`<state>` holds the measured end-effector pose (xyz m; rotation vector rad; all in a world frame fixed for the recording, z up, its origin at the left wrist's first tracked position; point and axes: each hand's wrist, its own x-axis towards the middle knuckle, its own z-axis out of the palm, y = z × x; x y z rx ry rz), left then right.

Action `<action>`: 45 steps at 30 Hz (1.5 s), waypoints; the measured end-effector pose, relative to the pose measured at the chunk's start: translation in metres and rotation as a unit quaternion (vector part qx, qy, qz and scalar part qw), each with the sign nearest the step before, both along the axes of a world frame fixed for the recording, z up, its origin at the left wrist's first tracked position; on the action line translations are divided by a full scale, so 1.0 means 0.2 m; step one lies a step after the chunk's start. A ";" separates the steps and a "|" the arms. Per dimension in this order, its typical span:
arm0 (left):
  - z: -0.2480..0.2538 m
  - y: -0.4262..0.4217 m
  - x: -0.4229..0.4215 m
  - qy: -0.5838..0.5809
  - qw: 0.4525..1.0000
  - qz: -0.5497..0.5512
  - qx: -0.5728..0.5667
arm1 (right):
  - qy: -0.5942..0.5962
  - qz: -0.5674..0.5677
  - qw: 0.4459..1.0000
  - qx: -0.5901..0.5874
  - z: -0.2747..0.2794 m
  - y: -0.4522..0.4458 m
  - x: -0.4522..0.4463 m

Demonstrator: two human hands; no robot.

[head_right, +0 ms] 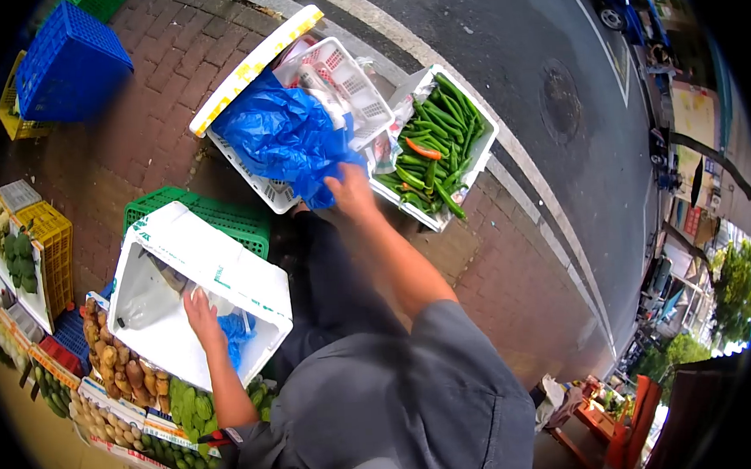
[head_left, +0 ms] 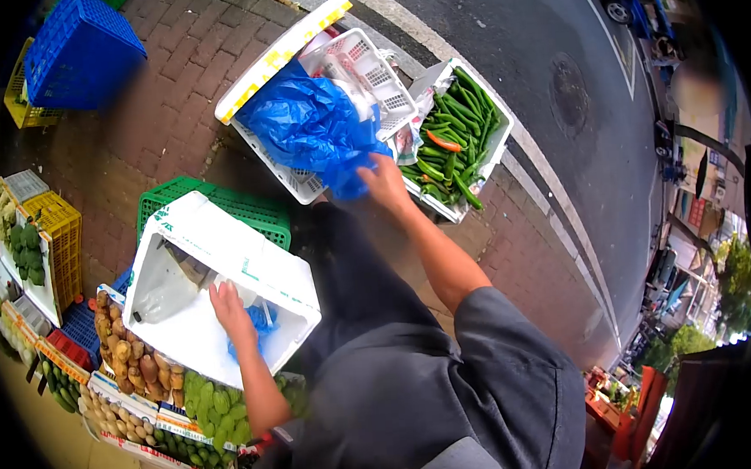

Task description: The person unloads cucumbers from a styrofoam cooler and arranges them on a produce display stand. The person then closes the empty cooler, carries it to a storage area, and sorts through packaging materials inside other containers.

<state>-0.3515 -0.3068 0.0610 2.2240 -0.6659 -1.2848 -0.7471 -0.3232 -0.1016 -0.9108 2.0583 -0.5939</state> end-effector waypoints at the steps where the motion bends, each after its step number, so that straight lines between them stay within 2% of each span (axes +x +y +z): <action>1: -0.01 0.01 -0.06 0.008 1.000 -0.004 -0.008 | 0.040 0.002 0.999 0.010 0.03 0.09 -0.08; 2: -0.02 0.00 -0.13 0.003 1.000 -0.025 -0.009 | 0.008 -0.006 0.999 0.052 0.18 0.07 -0.17; 3: -0.03 -0.02 -0.21 -0.002 0.999 -0.045 -0.009 | 0.084 -0.041 0.996 0.002 0.00 0.19 -0.27; 4: -0.04 -0.04 -0.26 -0.010 0.998 -0.064 -0.009 | 0.120 -0.013 0.993 0.001 -0.07 0.21 -0.38; 6: -0.13 -0.05 -0.33 -0.087 0.994 -0.059 -0.027 | 0.142 -0.011 0.990 -0.019 -0.24 0.13 -0.58; 8: -0.23 -0.12 -0.46 -0.142 0.988 -0.041 -0.044 | 0.087 -0.018 0.996 0.009 -0.40 -0.13 -0.77; 9: -0.31 -0.13 -0.49 -0.197 0.979 -0.051 -0.029 | 0.121 -0.048 0.991 -0.043 -0.60 -0.24 -0.82; 10: -0.41 -0.14 -0.53 -0.251 0.966 -0.062 -0.014 | 0.106 -0.033 0.994 -0.023 -0.70 -0.37 -0.88; 12: -0.60 -0.20 -0.59 -0.290 0.956 -0.043 -0.031 | 0.086 0.036 0.995 0.035 -1.10 -0.66 -1.01; 14: -0.68 -0.31 -0.74 -0.317 0.948 -0.025 -0.010 | 0.094 0.056 0.993 0.042 -1.43 -0.84 -1.02; 15: -0.72 -0.35 -0.80 -0.330 0.944 -0.014 0.000 | 0.071 0.105 0.988 0.089 -1.54 -0.94 -1.03; 18: -0.85 -0.42 -0.86 -0.355 0.935 -0.012 0.004 | 0.081 0.101 0.990 0.053 -1.88 -1.07 -1.00; 22: -0.98 -0.46 -0.91 -0.386 0.922 -0.032 0.005 | 0.137 0.116 0.977 0.116 -1.89 -1.25 -0.98; 23: -1.00 -0.47 -0.92 -0.386 0.922 -0.027 0.002 | 0.078 0.127 0.978 0.145 -1.99 -1.24 -1.00; 26: -0.96 -0.52 -0.96 -0.390 0.921 -0.022 0.002 | 0.037 0.189 0.978 0.084 -1.93 -1.23 -1.02; 29: -0.86 -0.52 -0.99 -0.402 0.915 -0.034 0.023 | 0.006 0.168 0.982 0.082 -1.42 -1.18 -1.11; 31: -0.82 -0.52 -0.99 -0.408 0.912 -0.036 0.034 | -0.060 0.132 0.987 0.076 -1.15 -1.13 -1.28; 33: -0.82 -0.53 -0.97 -0.405 0.913 -0.026 0.034 | -0.165 0.026 0.983 0.082 -0.92 -1.11 -1.49; 34: -0.80 -0.53 -0.97 -0.407 0.912 -0.023 0.037 | -0.263 -0.064 0.962 0.027 -0.89 -1.10 -1.58; 35: -0.79 -0.53 -0.99 -0.409 0.912 -0.021 0.041 | -0.286 -0.122 0.950 0.040 -0.83 -1.15 -1.70; 36: -0.78 -0.53 -1.01 -0.410 0.911 -0.018 0.045 | -0.275 -0.146 0.950 0.021 -0.87 -1.18 -1.82; 37: -0.78 -0.54 -1.02 -0.412 0.910 -0.016 0.049 | -0.247 -0.146 0.957 0.053 -0.94 -1.24 -1.92; 39: -0.83 -0.55 -1.04 -0.414 0.909 -0.018 0.042 | -0.190 -0.086 0.975 0.070 -1.13 -1.40 -2.05; 40: -0.87 -0.55 -1.04 -0.415 0.909 -0.019 0.038 | -0.218 -0.059 0.970 0.087 -1.35 -1.44 -2.12; 42: -0.94 -0.55 -1.03 -0.434 0.899 -0.039 0.044 | -0.276 -0.087 0.951 0.110 -1.81 -1.49 -2.14; 45: -1.02 -0.53 -0.98 -0.421 0.906 -0.034 0.029 | -0.271 -0.104 0.945 0.153 -2.01 -1.64 -1.98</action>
